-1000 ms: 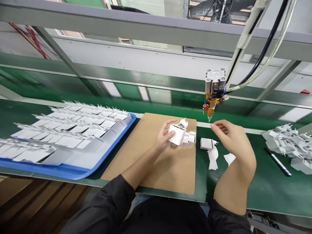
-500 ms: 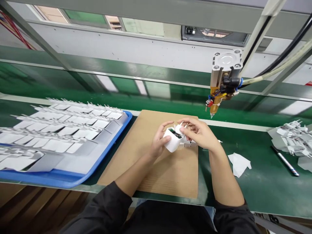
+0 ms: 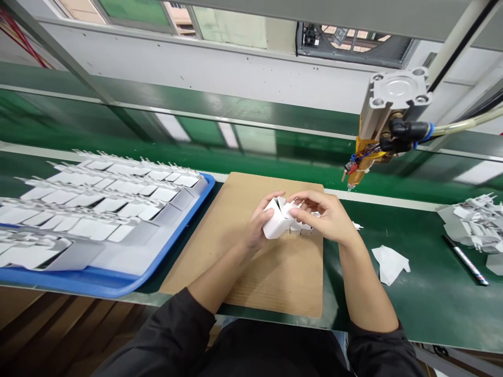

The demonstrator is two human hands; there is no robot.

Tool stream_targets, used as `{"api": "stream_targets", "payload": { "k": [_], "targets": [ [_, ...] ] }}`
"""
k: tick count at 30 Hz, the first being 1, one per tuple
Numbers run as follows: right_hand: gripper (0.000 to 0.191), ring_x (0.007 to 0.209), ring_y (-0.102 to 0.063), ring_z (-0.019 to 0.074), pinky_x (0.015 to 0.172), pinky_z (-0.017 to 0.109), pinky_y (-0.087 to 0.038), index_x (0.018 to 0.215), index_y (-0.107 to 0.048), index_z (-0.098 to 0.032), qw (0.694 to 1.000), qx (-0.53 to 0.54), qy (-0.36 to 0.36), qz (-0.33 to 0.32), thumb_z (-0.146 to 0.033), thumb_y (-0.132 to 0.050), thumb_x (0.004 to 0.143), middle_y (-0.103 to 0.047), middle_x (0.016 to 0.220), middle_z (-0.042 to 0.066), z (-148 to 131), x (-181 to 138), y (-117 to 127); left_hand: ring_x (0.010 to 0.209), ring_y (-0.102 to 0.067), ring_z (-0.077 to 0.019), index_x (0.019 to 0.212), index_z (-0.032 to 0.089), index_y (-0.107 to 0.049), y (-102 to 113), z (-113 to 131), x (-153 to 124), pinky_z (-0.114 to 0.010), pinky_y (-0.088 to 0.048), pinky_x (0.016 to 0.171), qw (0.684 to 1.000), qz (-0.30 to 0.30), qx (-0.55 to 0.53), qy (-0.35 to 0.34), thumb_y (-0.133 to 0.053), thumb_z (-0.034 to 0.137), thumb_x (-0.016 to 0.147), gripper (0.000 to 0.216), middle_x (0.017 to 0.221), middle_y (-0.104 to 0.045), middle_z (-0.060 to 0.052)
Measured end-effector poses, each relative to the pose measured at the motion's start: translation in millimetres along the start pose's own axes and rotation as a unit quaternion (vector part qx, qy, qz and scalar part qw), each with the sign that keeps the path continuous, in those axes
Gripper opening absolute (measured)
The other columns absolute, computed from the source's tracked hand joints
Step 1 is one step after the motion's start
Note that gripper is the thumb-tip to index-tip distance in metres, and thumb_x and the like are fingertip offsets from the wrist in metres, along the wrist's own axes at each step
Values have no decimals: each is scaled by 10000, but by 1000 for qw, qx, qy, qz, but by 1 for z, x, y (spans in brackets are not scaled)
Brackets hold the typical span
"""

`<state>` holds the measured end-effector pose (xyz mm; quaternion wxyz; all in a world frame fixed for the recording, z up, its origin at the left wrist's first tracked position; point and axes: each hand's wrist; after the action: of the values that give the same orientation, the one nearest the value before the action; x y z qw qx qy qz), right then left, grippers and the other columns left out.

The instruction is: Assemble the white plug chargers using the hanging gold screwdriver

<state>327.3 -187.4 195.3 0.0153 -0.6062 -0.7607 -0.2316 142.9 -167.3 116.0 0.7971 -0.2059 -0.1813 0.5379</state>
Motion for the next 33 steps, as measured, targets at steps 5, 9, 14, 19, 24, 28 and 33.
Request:
{"api": "stream_targets", "payload": {
  "k": [5, 9, 14, 19, 24, 28, 33],
  "targets": [
    [187, 607, -631, 126, 551, 267, -527, 978, -765, -218, 1000, 24, 10, -8, -363, -788, 862, -765, 858, 29, 2, 0, -2, 821, -607, -180, 1237, 232, -670, 0, 2, -1, -267, -477, 740, 1000, -2, -7, -5, -829, 567, 707, 647, 964, -648, -24],
    [168, 610, -646, 126, 547, 261, -535, 976, -764, -219, 999, 44, 13, -15, -343, -792, 865, -765, 871, 31, 2, 0, -2, 793, -593, -176, 1232, 230, -673, 0, 2, -1, -271, -465, 723, 1000, -3, -5, -10, -823, 575, 707, 646, 948, -647, -25],
    [121, 626, -643, 114, 562, 248, -544, 983, -764, -228, 999, 39, 28, -16, -294, -782, 882, -771, 912, 23, 2, -1, -3, 792, -583, -171, 1215, 221, -681, 0, 3, -1, -261, -453, 710, 1000, 0, -10, -12, -828, 578, 705, 640, 941, -643, -25],
    [120, 653, -663, 114, 572, 242, -561, 1001, -762, -226, 998, 53, 30, -26, -277, -773, 893, -773, 975, 33, 3, -1, -4, 756, -578, -156, 1239, 212, -662, 1, 4, -2, -248, -439, 677, 1000, -11, -21, -10, -833, 573, 701, 670, 923, -637, -20],
    [118, 638, -663, 114, 554, 233, -571, 998, -770, -227, 998, 47, 29, -33, -294, -765, 902, -774, 967, 37, 2, -1, -3, 747, -581, -154, 1209, 209, -678, 2, 3, -1, -248, -436, 667, 999, -18, -30, -17, -841, 579, 690, 658, 905, -636, -17],
    [123, 644, -676, 116, 551, 228, -597, 1008, -769, -233, 997, 56, 20, -42, -302, -762, 906, -772, 993, 41, 2, -2, -3, 722, -567, -144, 1191, 210, -690, 2, 3, -1, -244, -425, 651, 999, -11, -34, -20, -851, 578, 681, 649, 876, -629, -13],
    [117, 678, -681, 112, 551, 207, -607, 1022, -766, -244, 997, 52, 25, -48, -290, -752, 915, -762, 1009, 34, 0, -3, -3, 709, -566, -145, 1210, 212, -680, 4, 4, -1, -250, -417, 640, 999, -28, -33, -22, -838, 565, 700, 640, 878, -638, -17]
  ]
}}
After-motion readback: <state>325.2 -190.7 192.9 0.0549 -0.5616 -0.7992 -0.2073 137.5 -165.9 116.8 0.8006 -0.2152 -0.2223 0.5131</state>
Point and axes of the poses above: each hand's wrist, its own x-axis towards the middle knuckle, its own y-axis out of the back of the hand, z = x × y
